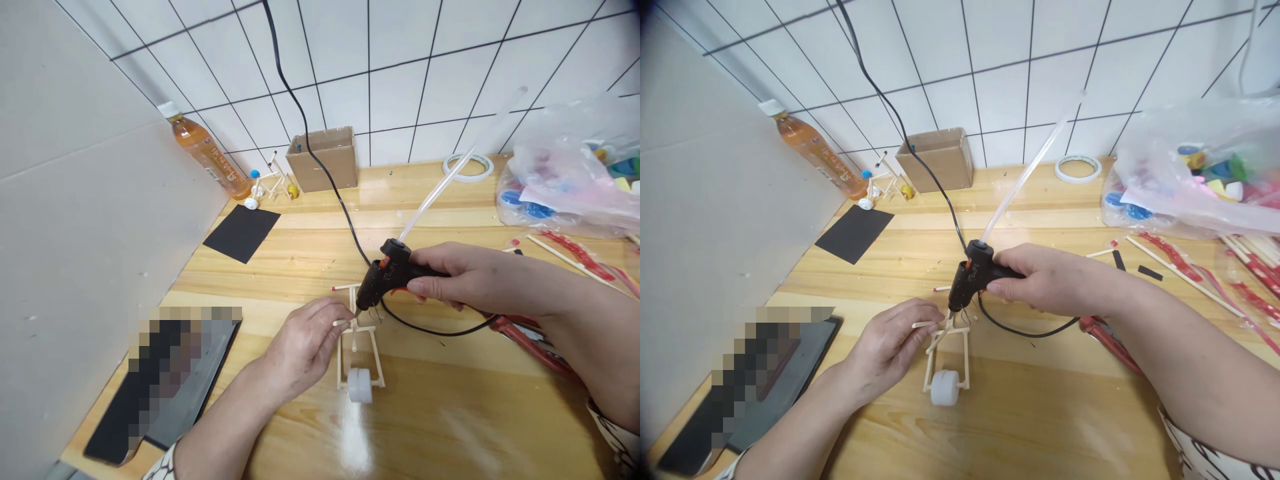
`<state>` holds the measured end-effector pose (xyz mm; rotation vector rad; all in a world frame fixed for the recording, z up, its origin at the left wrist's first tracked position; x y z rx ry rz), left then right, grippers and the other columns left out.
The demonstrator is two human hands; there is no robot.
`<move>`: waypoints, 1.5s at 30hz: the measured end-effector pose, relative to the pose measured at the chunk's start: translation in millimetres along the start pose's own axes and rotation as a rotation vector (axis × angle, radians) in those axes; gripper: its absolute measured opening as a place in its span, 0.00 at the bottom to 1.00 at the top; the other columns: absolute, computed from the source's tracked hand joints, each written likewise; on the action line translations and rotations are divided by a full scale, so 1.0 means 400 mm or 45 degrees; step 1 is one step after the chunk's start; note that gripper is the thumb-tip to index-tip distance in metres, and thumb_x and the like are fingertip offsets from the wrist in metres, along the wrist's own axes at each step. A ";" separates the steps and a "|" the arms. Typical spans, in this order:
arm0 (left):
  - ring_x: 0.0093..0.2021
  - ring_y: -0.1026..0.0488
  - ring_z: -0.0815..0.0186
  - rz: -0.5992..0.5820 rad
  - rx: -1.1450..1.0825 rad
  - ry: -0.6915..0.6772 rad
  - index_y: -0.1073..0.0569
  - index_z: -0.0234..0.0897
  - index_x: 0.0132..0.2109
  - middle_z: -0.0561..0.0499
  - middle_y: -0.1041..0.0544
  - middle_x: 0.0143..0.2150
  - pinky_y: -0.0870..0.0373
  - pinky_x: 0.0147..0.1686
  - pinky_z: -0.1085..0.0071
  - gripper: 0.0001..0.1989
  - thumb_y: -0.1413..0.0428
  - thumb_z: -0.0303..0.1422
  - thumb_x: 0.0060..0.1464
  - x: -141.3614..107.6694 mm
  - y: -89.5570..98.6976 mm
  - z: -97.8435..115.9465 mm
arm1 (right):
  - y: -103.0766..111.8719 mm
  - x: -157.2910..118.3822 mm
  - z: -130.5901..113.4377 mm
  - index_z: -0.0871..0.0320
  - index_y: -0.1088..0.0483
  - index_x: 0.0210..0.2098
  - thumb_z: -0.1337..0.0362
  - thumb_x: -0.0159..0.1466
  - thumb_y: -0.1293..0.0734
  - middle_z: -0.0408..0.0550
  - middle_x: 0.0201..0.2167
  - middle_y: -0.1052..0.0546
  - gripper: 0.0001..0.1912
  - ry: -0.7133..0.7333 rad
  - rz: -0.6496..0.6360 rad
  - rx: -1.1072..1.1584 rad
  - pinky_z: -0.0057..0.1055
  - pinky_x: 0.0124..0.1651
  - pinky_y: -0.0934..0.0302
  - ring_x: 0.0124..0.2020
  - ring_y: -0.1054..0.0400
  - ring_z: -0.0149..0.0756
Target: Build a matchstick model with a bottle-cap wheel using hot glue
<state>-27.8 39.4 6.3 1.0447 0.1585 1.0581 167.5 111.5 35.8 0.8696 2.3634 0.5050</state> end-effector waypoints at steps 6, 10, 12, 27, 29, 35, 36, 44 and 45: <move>0.37 0.28 0.67 0.020 0.006 -0.010 0.32 0.33 0.40 0.46 0.25 0.35 0.29 0.36 0.72 0.08 0.51 0.21 0.54 0.001 0.002 0.003 | 0.008 0.000 0.027 0.55 0.29 0.40 0.53 0.59 0.39 0.40 0.23 0.35 0.16 -0.049 -0.079 0.173 0.24 0.23 0.44 0.22 0.41 0.29; 0.36 0.28 0.67 0.014 0.012 0.005 0.32 0.34 0.40 0.46 0.25 0.34 0.29 0.35 0.72 0.07 0.52 0.22 0.54 0.003 0.002 0.002 | 0.021 0.008 0.044 0.55 0.30 0.35 0.52 0.59 0.38 0.39 0.18 0.36 0.14 -0.077 -0.012 0.278 0.25 0.22 0.45 0.20 0.40 0.29; 0.36 0.28 0.66 0.011 0.015 0.002 0.32 0.33 0.40 0.46 0.26 0.34 0.29 0.35 0.72 0.08 0.52 0.22 0.54 0.002 0.001 0.002 | 0.028 0.012 0.050 0.56 0.30 0.33 0.52 0.59 0.38 0.39 0.17 0.35 0.14 -0.086 0.037 0.374 0.26 0.21 0.45 0.19 0.40 0.29; 0.34 0.29 0.67 -0.017 0.048 0.021 0.33 0.33 0.40 0.47 0.27 0.33 0.30 0.32 0.73 0.07 0.54 0.23 0.56 0.003 -0.001 0.003 | 0.077 0.069 0.136 0.58 0.38 0.22 0.68 0.47 0.32 0.38 0.17 0.35 0.08 -0.102 0.829 0.807 0.26 0.23 0.48 0.17 0.42 0.26; 0.34 0.29 0.67 -0.017 0.042 0.016 0.33 0.33 0.40 0.47 0.27 0.33 0.30 0.33 0.72 0.07 0.53 0.22 0.56 0.002 -0.001 0.001 | 0.073 0.077 0.153 0.57 0.38 0.23 0.67 0.48 0.34 0.39 0.18 0.35 0.06 -0.160 0.891 0.722 0.26 0.23 0.48 0.18 0.42 0.26; 0.35 0.29 0.68 -0.011 0.051 0.014 0.33 0.33 0.40 0.47 0.26 0.33 0.30 0.34 0.73 0.07 0.53 0.22 0.56 0.002 -0.001 0.003 | 0.068 0.079 0.152 0.58 0.33 0.29 0.62 0.52 0.37 0.41 0.22 0.31 0.07 -0.323 0.946 0.222 0.28 0.25 0.47 0.22 0.38 0.31; 0.35 0.29 0.68 -0.008 0.050 0.012 0.33 0.33 0.40 0.47 0.26 0.34 0.30 0.34 0.73 0.07 0.53 0.22 0.56 0.003 0.000 0.004 | 0.069 0.079 0.145 0.58 0.32 0.31 0.61 0.53 0.38 0.42 0.23 0.30 0.08 -0.347 0.945 0.091 0.28 0.25 0.46 0.22 0.38 0.32; 0.35 0.29 0.67 -0.002 0.034 -0.008 0.33 0.33 0.40 0.46 0.26 0.34 0.30 0.34 0.73 0.08 0.54 0.22 0.55 0.003 -0.001 0.003 | 0.078 0.100 0.154 0.62 0.33 0.37 0.62 0.57 0.41 0.56 0.34 0.28 0.12 -0.423 1.087 -0.296 0.38 0.38 0.42 0.38 0.34 0.47; 0.35 0.29 0.67 -0.004 0.033 -0.009 0.33 0.33 0.40 0.46 0.26 0.34 0.30 0.34 0.73 0.08 0.54 0.22 0.55 0.002 -0.001 0.003 | 0.079 0.105 0.160 0.62 0.34 0.37 0.63 0.57 0.41 0.58 0.35 0.28 0.12 -0.416 1.101 -0.324 0.39 0.39 0.42 0.39 0.34 0.48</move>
Point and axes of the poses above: each hand's wrist, its own x-axis towards the middle knuckle, its own y-axis out of the back of the hand, z = x × y, the point moved 4 cm from there along x, towards the middle knuckle
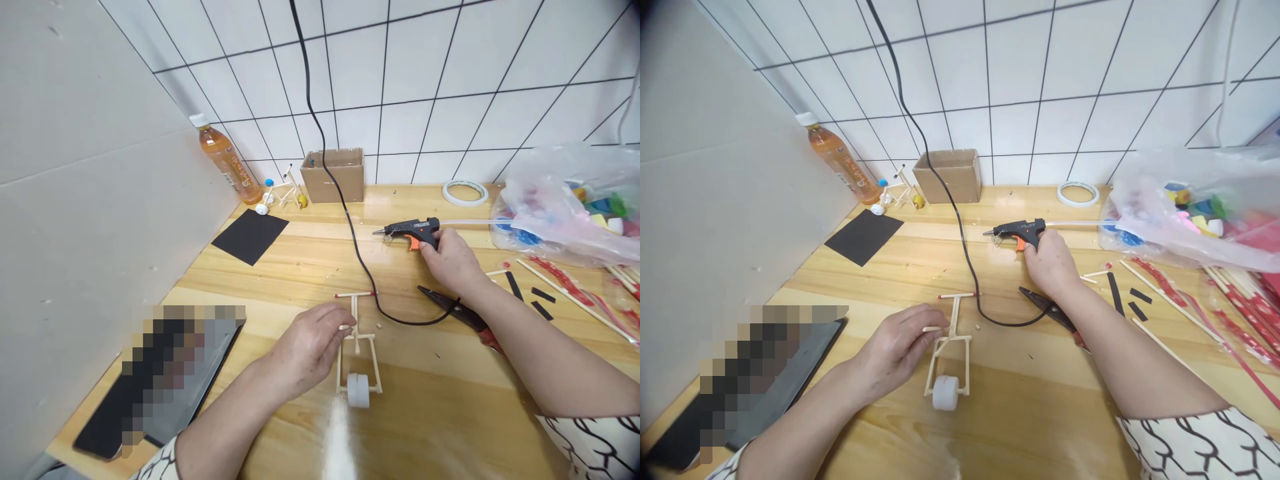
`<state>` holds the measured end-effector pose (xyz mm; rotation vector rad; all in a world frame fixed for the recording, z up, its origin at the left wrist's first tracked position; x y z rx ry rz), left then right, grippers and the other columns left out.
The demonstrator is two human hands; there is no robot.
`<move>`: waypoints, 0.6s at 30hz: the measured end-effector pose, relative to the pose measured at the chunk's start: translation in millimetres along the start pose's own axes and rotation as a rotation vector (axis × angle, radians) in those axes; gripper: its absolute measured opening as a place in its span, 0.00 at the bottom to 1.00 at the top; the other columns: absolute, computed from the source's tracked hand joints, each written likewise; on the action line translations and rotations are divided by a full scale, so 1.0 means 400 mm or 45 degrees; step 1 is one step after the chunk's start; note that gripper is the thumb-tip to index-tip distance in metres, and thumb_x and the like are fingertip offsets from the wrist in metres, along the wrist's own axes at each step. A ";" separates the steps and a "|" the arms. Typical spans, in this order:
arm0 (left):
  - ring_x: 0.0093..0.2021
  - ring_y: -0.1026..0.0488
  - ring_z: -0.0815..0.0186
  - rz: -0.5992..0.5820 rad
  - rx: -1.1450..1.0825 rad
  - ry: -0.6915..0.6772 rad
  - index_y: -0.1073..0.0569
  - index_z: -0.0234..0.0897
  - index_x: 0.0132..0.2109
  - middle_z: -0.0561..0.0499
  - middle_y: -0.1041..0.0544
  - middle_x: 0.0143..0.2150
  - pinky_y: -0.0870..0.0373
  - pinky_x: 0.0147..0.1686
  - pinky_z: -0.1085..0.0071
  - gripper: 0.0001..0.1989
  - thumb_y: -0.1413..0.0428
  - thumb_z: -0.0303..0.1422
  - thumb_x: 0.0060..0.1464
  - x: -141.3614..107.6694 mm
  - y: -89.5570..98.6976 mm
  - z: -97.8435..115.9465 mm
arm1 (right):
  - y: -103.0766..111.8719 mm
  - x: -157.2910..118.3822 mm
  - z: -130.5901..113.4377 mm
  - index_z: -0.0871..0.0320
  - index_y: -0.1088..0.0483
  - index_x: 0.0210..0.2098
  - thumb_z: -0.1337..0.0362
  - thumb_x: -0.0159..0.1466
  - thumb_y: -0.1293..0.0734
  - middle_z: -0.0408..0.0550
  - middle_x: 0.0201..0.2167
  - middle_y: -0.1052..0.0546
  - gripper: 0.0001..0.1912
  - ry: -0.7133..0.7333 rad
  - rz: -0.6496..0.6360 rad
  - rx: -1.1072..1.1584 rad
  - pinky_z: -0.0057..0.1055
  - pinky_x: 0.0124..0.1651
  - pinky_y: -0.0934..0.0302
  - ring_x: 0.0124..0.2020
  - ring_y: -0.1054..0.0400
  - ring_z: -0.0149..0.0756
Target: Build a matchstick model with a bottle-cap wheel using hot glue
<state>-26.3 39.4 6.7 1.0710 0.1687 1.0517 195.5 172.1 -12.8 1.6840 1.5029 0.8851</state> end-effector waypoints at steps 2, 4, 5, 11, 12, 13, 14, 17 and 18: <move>0.36 0.29 0.67 0.002 -0.007 0.001 0.33 0.33 0.40 0.46 0.26 0.34 0.30 0.35 0.72 0.08 0.54 0.22 0.55 -0.001 0.000 0.000 | -0.003 0.005 0.005 0.63 0.33 0.37 0.65 0.57 0.41 0.60 0.36 0.29 0.11 0.024 0.035 -0.034 0.41 0.42 0.42 0.41 0.35 0.49; 0.36 0.29 0.66 -0.004 -0.011 0.018 0.33 0.33 0.40 0.45 0.26 0.35 0.30 0.35 0.72 0.08 0.55 0.22 0.56 -0.001 0.001 0.001 | 0.004 0.002 0.004 0.64 0.34 0.38 0.66 0.57 0.41 0.61 0.37 0.30 0.11 0.036 0.080 -0.062 0.43 0.45 0.43 0.44 0.36 0.51; 0.36 0.29 0.66 -0.010 -0.013 0.029 0.33 0.33 0.40 0.45 0.26 0.35 0.30 0.35 0.72 0.08 0.55 0.23 0.56 0.000 0.001 0.001 | 0.012 -0.005 -0.002 0.64 0.35 0.39 0.66 0.57 0.41 0.61 0.38 0.31 0.11 0.063 0.113 -0.067 0.43 0.46 0.44 0.45 0.37 0.51; 0.35 0.29 0.66 -0.042 -0.026 0.053 0.33 0.33 0.40 0.45 0.26 0.34 0.30 0.34 0.71 0.09 0.56 0.23 0.57 0.002 0.004 0.001 | 0.060 -0.143 -0.132 0.55 0.37 0.35 0.66 0.58 0.39 0.48 0.32 0.32 0.05 0.705 0.064 0.302 0.36 0.37 0.39 0.34 0.36 0.39; 0.35 0.29 0.66 -0.040 -0.025 0.051 0.33 0.33 0.40 0.45 0.26 0.34 0.30 0.34 0.71 0.09 0.56 0.23 0.57 0.002 0.004 0.001 | 0.059 -0.176 -0.159 0.55 0.37 0.35 0.67 0.58 0.38 0.47 0.32 0.31 0.05 0.823 -0.051 0.369 0.36 0.37 0.39 0.34 0.36 0.38; 0.36 0.29 0.66 -0.036 -0.021 0.048 0.33 0.33 0.40 0.45 0.27 0.34 0.30 0.34 0.70 0.09 0.56 0.23 0.57 0.002 0.004 0.001 | 0.061 -0.207 -0.184 0.55 0.36 0.36 0.68 0.58 0.38 0.47 0.32 0.31 0.05 0.929 -0.132 0.437 0.35 0.37 0.39 0.34 0.36 0.37; 0.36 0.29 0.66 -0.027 -0.015 0.043 0.33 0.33 0.40 0.45 0.27 0.35 0.30 0.34 0.70 0.09 0.56 0.23 0.57 0.002 0.004 0.001 | 0.060 -0.235 -0.204 0.56 0.36 0.36 0.69 0.58 0.38 0.47 0.33 0.30 0.07 1.003 -0.211 0.477 0.35 0.38 0.39 0.35 0.36 0.37; 0.36 0.28 0.65 0.003 0.009 0.017 0.33 0.33 0.41 0.45 0.26 0.35 0.29 0.34 0.70 0.09 0.56 0.23 0.56 0.001 0.004 0.003 | 0.049 -0.292 -0.237 0.57 0.35 0.39 0.71 0.58 0.38 0.48 0.35 0.29 0.10 1.086 -0.408 0.534 0.34 0.40 0.38 0.38 0.35 0.36; 0.36 0.28 0.65 0.008 0.017 0.011 0.33 0.33 0.41 0.45 0.26 0.35 0.29 0.34 0.70 0.09 0.56 0.23 0.56 0.001 0.003 0.003 | 0.046 -0.302 -0.241 0.57 0.35 0.40 0.72 0.58 0.38 0.48 0.36 0.29 0.11 1.100 -0.435 0.534 0.35 0.41 0.39 0.39 0.35 0.36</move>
Point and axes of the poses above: each hand's wrist, its own x-axis towards the middle knuckle, its own y-axis out of the back of the hand, z = x × y, the point moved 4 cm from there along x, towards the middle knuckle
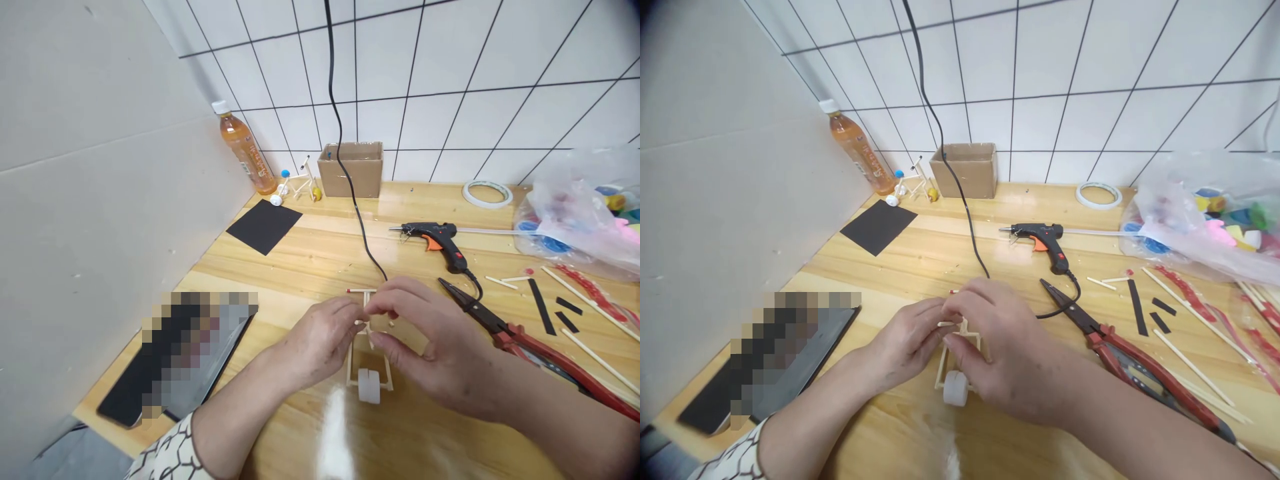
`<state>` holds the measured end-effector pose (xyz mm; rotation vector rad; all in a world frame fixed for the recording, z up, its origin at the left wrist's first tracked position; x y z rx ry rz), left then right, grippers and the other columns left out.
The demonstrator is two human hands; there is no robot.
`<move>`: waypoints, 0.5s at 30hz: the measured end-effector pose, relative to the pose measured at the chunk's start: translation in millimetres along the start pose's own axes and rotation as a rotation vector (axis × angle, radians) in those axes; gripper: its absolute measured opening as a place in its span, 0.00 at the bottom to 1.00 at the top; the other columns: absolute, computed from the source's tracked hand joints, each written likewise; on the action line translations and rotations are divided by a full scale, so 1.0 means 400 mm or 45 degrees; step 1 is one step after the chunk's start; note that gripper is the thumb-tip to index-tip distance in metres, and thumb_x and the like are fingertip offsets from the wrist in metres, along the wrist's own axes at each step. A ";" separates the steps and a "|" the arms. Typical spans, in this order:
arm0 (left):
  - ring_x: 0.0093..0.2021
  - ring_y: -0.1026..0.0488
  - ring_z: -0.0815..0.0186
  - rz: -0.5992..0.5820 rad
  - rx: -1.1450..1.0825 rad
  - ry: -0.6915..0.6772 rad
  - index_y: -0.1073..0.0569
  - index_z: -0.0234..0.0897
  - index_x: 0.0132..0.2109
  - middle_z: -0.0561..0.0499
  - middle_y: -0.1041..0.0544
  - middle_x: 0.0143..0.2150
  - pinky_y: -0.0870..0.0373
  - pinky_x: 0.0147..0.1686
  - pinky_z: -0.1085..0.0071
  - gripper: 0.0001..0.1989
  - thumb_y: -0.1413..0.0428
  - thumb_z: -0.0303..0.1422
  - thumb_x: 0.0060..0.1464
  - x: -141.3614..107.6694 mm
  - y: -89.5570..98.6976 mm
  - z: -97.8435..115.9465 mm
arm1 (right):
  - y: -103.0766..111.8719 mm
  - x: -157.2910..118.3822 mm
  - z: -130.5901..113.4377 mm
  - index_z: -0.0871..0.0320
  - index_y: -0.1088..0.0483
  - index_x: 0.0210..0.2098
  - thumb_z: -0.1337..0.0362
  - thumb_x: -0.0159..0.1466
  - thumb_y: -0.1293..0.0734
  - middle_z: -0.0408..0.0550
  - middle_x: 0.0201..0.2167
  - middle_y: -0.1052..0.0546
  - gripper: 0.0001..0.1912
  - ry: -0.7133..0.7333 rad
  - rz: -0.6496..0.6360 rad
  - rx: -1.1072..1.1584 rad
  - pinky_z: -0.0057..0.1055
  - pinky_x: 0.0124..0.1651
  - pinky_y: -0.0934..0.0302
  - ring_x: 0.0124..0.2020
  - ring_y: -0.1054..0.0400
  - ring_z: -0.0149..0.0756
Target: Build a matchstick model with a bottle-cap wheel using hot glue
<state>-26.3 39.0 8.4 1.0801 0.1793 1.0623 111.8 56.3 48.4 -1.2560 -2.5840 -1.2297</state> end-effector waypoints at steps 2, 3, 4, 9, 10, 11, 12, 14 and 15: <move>0.38 0.28 0.65 -0.005 -0.001 -0.008 0.33 0.32 0.42 0.45 0.26 0.37 0.29 0.35 0.69 0.09 0.55 0.22 0.55 -0.001 -0.002 -0.001 | -0.011 -0.004 -0.003 0.57 0.35 0.41 0.72 0.58 0.38 0.49 0.38 0.28 0.11 0.012 -0.025 -0.015 0.36 0.43 0.39 0.41 0.35 0.37; 0.39 0.28 0.64 -0.010 -0.011 -0.010 0.33 0.32 0.42 0.44 0.26 0.38 0.29 0.37 0.69 0.10 0.55 0.21 0.54 -0.002 -0.003 -0.002 | -0.015 -0.005 -0.002 0.57 0.35 0.41 0.72 0.59 0.38 0.50 0.39 0.28 0.11 0.019 -0.030 -0.026 0.37 0.44 0.39 0.41 0.35 0.37; 0.40 0.28 0.64 -0.016 -0.028 -0.009 0.33 0.31 0.42 0.44 0.26 0.39 0.29 0.38 0.68 0.10 0.54 0.21 0.54 -0.003 -0.004 -0.004 | -0.018 -0.005 -0.001 0.57 0.35 0.41 0.72 0.59 0.38 0.50 0.39 0.28 0.11 0.022 -0.037 -0.032 0.37 0.44 0.39 0.42 0.35 0.38; 0.42 0.29 0.63 -0.039 -0.096 -0.006 0.33 0.32 0.42 0.44 0.26 0.40 0.29 0.39 0.68 0.10 0.55 0.21 0.54 -0.002 -0.003 -0.006 | -0.025 -0.002 0.000 0.56 0.34 0.39 0.71 0.58 0.37 0.48 0.36 0.27 0.09 0.012 -0.070 0.041 0.36 0.41 0.39 0.39 0.34 0.37; 0.42 0.29 0.64 -0.036 -0.100 -0.014 0.33 0.32 0.42 0.44 0.26 0.40 0.29 0.39 0.68 0.10 0.55 0.21 0.55 -0.001 -0.002 -0.004 | -0.024 0.000 -0.001 0.56 0.34 0.38 0.71 0.59 0.38 0.47 0.35 0.27 0.08 0.008 -0.068 0.072 0.36 0.40 0.39 0.38 0.34 0.36; 0.41 0.29 0.64 -0.033 -0.102 -0.023 0.33 0.32 0.42 0.44 0.26 0.39 0.29 0.38 0.68 0.10 0.56 0.21 0.55 0.001 0.000 -0.003 | -0.023 0.002 -0.001 0.56 0.34 0.38 0.70 0.60 0.38 0.47 0.34 0.27 0.08 0.004 -0.067 0.106 0.35 0.40 0.39 0.37 0.34 0.36; 0.40 0.29 0.65 -0.029 -0.101 -0.029 0.33 0.32 0.42 0.45 0.26 0.38 0.29 0.38 0.69 0.10 0.56 0.22 0.56 0.002 0.000 -0.001 | -0.021 0.004 -0.001 0.56 0.34 0.39 0.70 0.60 0.39 0.46 0.34 0.27 0.07 0.001 -0.069 0.141 0.34 0.39 0.39 0.37 0.34 0.35; 0.38 0.29 0.65 -0.034 -0.088 -0.020 0.33 0.32 0.42 0.46 0.26 0.36 0.29 0.36 0.70 0.10 0.57 0.22 0.56 0.004 0.000 -0.001 | -0.020 0.009 0.002 0.57 0.33 0.39 0.70 0.62 0.40 0.46 0.34 0.27 0.08 -0.014 -0.081 0.202 0.33 0.39 0.39 0.36 0.34 0.34; 0.37 0.29 0.65 -0.042 -0.074 -0.003 0.33 0.32 0.42 0.46 0.26 0.36 0.29 0.36 0.70 0.10 0.57 0.22 0.56 0.004 -0.001 -0.002 | -0.019 0.011 0.006 0.57 0.33 0.40 0.70 0.62 0.41 0.46 0.33 0.27 0.08 -0.025 -0.086 0.223 0.32 0.38 0.39 0.36 0.34 0.33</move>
Point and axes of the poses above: each hand's wrist, its own x-axis towards the middle knuckle, its own y-axis out of the back of the hand, z = x × y, the point moved 4 cm from there along x, towards the middle knuckle
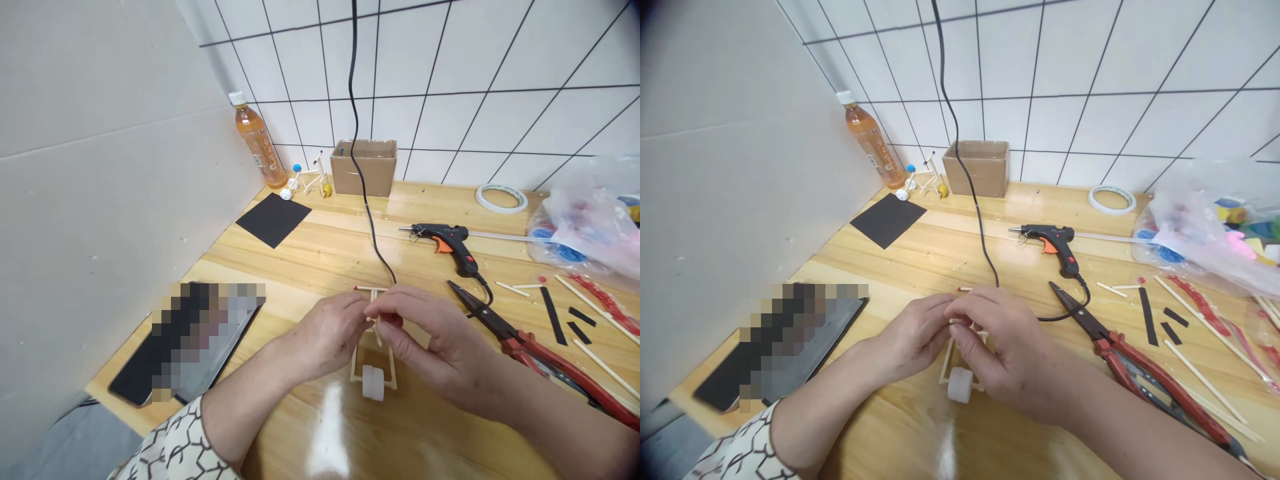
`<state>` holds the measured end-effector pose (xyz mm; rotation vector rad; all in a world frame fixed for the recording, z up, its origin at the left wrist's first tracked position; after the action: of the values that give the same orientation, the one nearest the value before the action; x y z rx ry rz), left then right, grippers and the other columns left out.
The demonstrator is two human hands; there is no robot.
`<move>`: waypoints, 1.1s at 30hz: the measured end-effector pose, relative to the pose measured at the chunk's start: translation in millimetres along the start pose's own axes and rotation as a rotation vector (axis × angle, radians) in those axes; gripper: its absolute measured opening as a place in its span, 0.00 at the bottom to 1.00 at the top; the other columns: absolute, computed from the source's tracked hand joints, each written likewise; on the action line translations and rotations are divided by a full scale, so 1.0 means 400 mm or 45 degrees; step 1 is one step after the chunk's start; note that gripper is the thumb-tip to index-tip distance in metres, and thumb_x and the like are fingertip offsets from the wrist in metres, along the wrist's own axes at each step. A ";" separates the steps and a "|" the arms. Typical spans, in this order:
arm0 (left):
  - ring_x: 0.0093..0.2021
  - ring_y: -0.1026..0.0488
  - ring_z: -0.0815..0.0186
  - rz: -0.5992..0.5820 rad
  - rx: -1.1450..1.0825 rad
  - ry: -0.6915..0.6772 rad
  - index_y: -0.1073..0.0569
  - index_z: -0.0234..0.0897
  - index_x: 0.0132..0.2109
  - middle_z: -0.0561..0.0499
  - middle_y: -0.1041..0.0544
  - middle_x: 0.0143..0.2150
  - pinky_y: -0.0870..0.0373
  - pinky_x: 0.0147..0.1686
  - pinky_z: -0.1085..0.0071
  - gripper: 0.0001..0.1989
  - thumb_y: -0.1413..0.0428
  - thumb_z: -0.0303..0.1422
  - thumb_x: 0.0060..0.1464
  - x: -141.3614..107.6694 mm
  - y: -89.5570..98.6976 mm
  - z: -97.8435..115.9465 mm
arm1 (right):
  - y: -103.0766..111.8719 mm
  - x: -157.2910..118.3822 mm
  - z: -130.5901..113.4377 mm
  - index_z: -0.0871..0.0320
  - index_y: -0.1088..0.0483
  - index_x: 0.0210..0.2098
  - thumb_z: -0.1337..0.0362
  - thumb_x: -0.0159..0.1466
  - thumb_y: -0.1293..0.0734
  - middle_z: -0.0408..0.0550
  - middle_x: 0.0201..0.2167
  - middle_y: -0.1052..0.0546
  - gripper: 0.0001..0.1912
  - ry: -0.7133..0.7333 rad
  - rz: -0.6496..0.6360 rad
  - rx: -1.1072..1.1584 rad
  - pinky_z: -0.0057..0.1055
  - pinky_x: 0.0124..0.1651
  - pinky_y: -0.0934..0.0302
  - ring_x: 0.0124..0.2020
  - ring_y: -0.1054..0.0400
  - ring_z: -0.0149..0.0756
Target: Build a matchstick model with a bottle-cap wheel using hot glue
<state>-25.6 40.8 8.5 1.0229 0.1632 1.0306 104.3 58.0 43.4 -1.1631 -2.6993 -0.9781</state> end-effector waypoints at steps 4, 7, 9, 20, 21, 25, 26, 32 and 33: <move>0.39 0.29 0.65 -0.022 0.056 0.057 0.33 0.31 0.44 0.45 0.26 0.38 0.28 0.36 0.69 0.10 0.56 0.23 0.56 -0.002 -0.005 -0.007 | 0.006 0.007 0.017 0.58 0.31 0.39 0.73 0.62 0.42 0.46 0.34 0.26 0.11 -0.053 0.018 0.038 0.31 0.39 0.38 0.36 0.33 0.32; 0.39 0.28 0.64 -0.012 0.069 0.071 0.33 0.31 0.43 0.44 0.26 0.38 0.28 0.37 0.68 0.10 0.56 0.24 0.57 -0.003 -0.005 -0.010 | 0.007 0.010 0.026 0.59 0.30 0.39 0.74 0.62 0.41 0.47 0.33 0.25 0.11 -0.084 0.027 0.035 0.31 0.39 0.37 0.36 0.32 0.32; 0.39 0.28 0.64 -0.021 0.062 0.075 0.32 0.31 0.43 0.44 0.26 0.38 0.28 0.37 0.68 0.10 0.55 0.24 0.57 -0.003 -0.006 -0.011 | 0.006 0.012 0.027 0.59 0.29 0.38 0.74 0.61 0.41 0.47 0.33 0.25 0.11 -0.090 0.016 0.045 0.31 0.39 0.37 0.35 0.32 0.33; 0.41 0.28 0.64 0.021 0.006 0.033 0.31 0.30 0.42 0.44 0.25 0.38 0.28 0.38 0.70 0.09 0.55 0.25 0.58 -0.001 -0.004 -0.013 | 0.003 0.016 0.028 0.58 0.29 0.38 0.75 0.60 0.40 0.46 0.32 0.25 0.12 -0.049 -0.001 0.086 0.30 0.37 0.36 0.34 0.31 0.32; 0.41 0.28 0.65 0.020 -0.003 0.032 0.31 0.31 0.42 0.44 0.25 0.38 0.28 0.38 0.70 0.09 0.55 0.25 0.58 -0.001 -0.005 -0.013 | 0.003 0.016 0.028 0.58 0.29 0.38 0.75 0.60 0.40 0.47 0.32 0.25 0.12 -0.047 -0.002 0.086 0.30 0.37 0.36 0.35 0.31 0.32; 0.42 0.28 0.65 0.015 -0.023 0.026 0.31 0.31 0.42 0.44 0.25 0.38 0.28 0.39 0.69 0.10 0.55 0.25 0.58 -0.001 -0.006 -0.014 | 0.001 0.019 0.031 0.58 0.28 0.37 0.75 0.60 0.40 0.47 0.32 0.25 0.11 -0.048 -0.010 0.077 0.30 0.37 0.35 0.34 0.31 0.32; 0.42 0.28 0.64 0.020 -0.021 0.026 0.31 0.31 0.42 0.44 0.25 0.38 0.28 0.39 0.69 0.09 0.55 0.25 0.58 -0.001 -0.006 -0.014 | 0.000 0.020 0.032 0.57 0.28 0.37 0.75 0.60 0.40 0.47 0.32 0.25 0.11 -0.045 -0.009 0.075 0.30 0.37 0.35 0.34 0.31 0.32; 0.41 0.27 0.66 0.022 -0.053 0.027 0.31 0.31 0.42 0.45 0.24 0.39 0.29 0.39 0.70 0.10 0.56 0.25 0.59 0.002 -0.005 -0.013 | -0.004 0.020 0.033 0.56 0.30 0.38 0.74 0.60 0.40 0.45 0.32 0.24 0.12 0.001 -0.012 0.036 0.31 0.38 0.35 0.35 0.31 0.32; 0.41 0.27 0.66 0.016 -0.057 0.035 0.32 0.31 0.43 0.45 0.24 0.39 0.29 0.39 0.70 0.10 0.56 0.26 0.59 0.003 -0.006 -0.015 | -0.004 0.019 0.033 0.56 0.30 0.38 0.74 0.60 0.40 0.45 0.32 0.25 0.11 -0.005 -0.012 0.026 0.31 0.38 0.35 0.35 0.31 0.32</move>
<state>-26.6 44.9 3.7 0.9703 0.1559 1.0559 100.3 69.6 34.1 -1.1510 -2.7140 -0.9485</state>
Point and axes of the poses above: each hand's wrist, its own x-axis towards the middle knuckle, its own y-axis out of the back of the hand, z = x × y, the point moved 4 cm from there along x, towards the middle knuckle
